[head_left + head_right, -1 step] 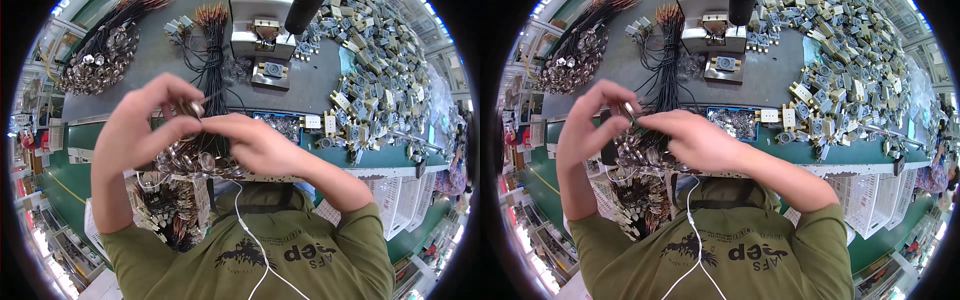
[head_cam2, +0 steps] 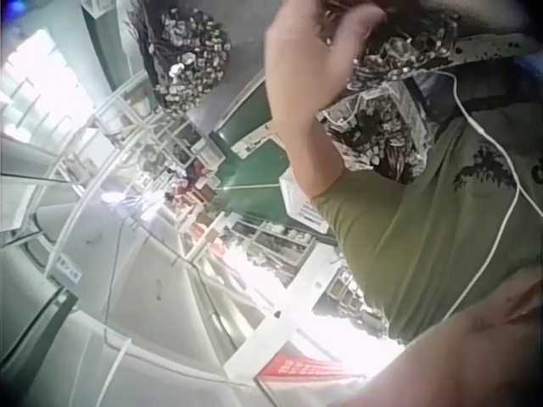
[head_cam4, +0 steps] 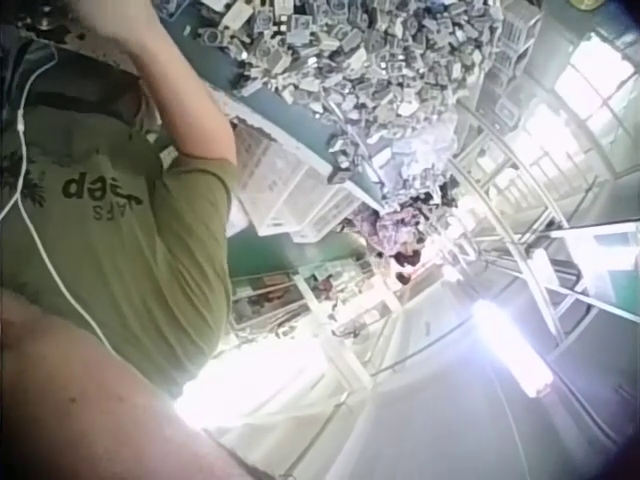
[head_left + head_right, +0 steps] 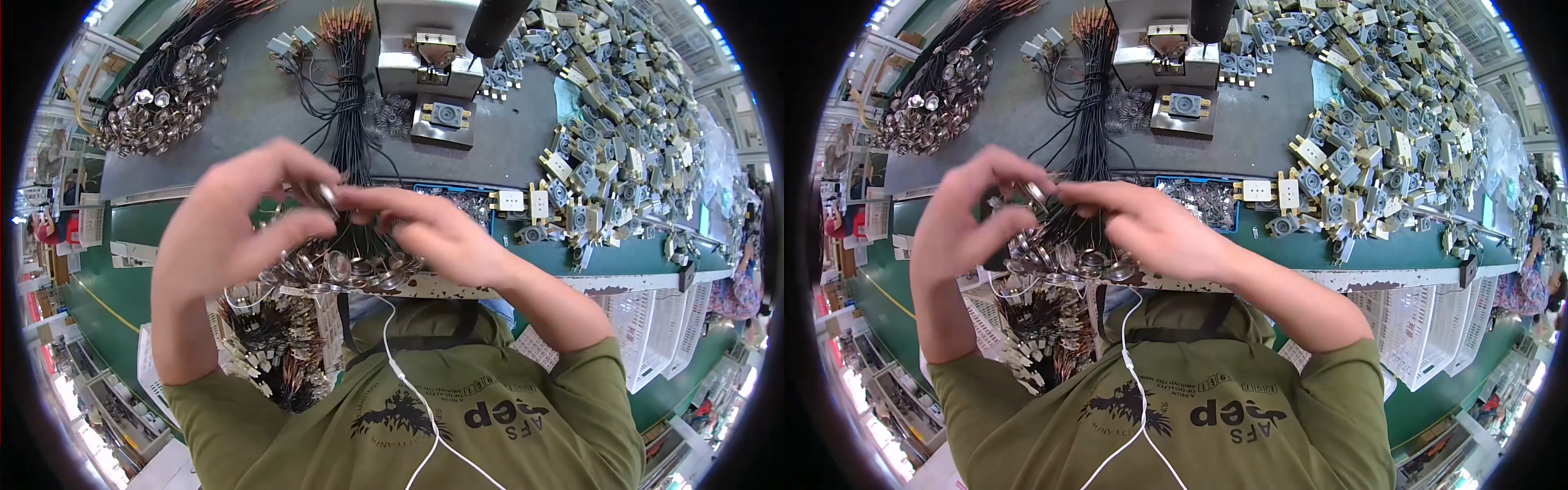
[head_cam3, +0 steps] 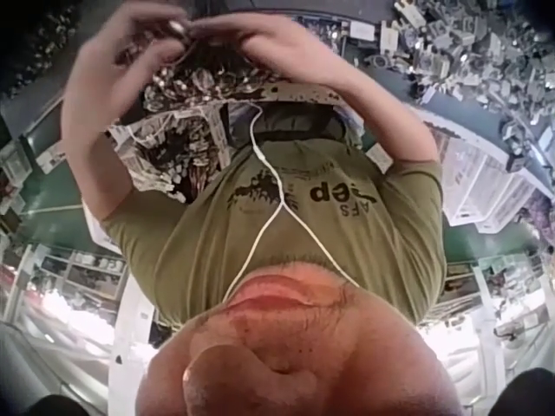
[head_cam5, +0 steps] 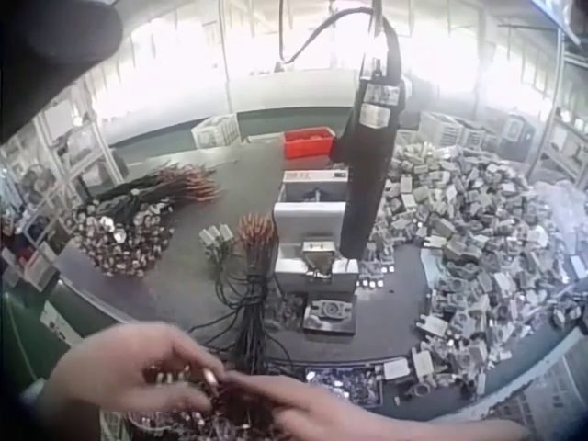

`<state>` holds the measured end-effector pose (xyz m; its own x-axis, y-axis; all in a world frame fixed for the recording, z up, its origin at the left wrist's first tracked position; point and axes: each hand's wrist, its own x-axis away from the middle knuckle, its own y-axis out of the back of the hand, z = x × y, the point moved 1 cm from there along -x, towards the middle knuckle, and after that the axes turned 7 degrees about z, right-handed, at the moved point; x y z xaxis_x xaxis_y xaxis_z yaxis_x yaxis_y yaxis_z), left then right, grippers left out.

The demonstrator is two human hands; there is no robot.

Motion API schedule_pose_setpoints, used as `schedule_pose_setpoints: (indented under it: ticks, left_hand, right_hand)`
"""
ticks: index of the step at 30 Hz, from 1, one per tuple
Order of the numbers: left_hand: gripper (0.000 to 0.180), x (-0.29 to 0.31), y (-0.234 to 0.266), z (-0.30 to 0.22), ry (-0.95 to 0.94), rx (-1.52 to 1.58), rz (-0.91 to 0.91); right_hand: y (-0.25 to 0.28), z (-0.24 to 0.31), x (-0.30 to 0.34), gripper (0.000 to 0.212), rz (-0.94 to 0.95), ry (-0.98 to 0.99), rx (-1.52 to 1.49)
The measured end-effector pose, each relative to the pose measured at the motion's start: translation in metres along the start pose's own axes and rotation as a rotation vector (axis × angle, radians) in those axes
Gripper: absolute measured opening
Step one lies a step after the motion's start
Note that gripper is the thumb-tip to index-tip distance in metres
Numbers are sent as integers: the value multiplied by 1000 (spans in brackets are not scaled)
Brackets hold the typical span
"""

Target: Assembling small electronic components using a pneumatic screwdriver at a factory workstation.

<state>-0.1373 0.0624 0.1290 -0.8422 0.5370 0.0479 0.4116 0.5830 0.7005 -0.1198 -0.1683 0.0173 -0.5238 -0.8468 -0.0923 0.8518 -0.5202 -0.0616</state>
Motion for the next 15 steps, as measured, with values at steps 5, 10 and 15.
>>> schedule_pose_setpoints:
  ticks: [5,10,15]
  left_hand:
    - [27,-3,-50,-4,-260,-189,195]
    - [20,-33,-11,30,-36,-56,165]
    - [26,-61,-42,78,-255,-443,285]
  right_hand:
    - [-11,-1,3,39,-344,-170,-544]
    - [15,18,11,29,-388,-222,-471]
    - [51,53,8,36,-216,-480,178]
